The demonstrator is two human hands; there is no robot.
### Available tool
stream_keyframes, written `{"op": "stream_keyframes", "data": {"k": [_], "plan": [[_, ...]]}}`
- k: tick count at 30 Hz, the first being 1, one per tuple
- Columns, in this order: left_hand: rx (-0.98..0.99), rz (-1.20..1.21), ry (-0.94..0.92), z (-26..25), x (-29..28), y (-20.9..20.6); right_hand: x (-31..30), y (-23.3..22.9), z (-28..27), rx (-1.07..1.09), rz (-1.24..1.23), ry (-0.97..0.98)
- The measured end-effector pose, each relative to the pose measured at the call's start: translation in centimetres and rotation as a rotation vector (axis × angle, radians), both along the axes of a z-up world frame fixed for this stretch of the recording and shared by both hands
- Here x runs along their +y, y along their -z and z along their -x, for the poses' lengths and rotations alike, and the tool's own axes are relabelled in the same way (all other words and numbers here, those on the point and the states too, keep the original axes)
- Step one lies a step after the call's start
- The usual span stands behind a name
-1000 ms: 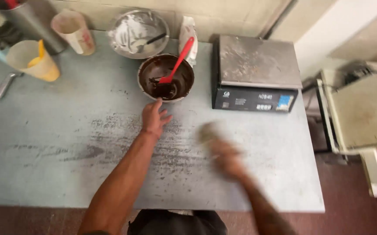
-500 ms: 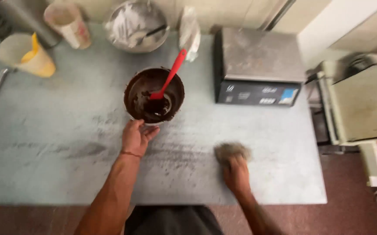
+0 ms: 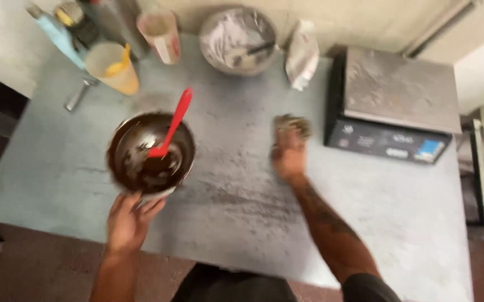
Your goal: Cleaning a stainless steel workbench and then cracking a series of eggs into a metal bowl on a digital scale.
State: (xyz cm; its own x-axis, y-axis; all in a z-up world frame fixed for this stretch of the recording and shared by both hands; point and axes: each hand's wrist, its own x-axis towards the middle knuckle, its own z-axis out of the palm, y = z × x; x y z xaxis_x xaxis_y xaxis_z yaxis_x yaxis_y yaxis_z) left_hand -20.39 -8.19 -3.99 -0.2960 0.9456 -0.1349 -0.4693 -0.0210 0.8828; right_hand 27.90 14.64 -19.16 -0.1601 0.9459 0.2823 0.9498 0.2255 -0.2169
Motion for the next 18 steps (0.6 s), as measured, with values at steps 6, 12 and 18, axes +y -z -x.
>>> {"op": "stream_keyframes", "data": {"k": [6,12,18], "plan": [[-0.063,0.197,-0.236,8.6,-3.5,-4.2,7.3,-2.0,22.8,0.200,-0.394,-0.343],[0.007,0.172,-0.240,14.2,-5.4,-1.0,-17.0,2.9,39.3,0.567,-0.081,-1.236],[0.111,0.368,0.015,9.6,3.0,0.7,-18.9,-16.4,20.7,0.638,0.170,-0.675]]}}
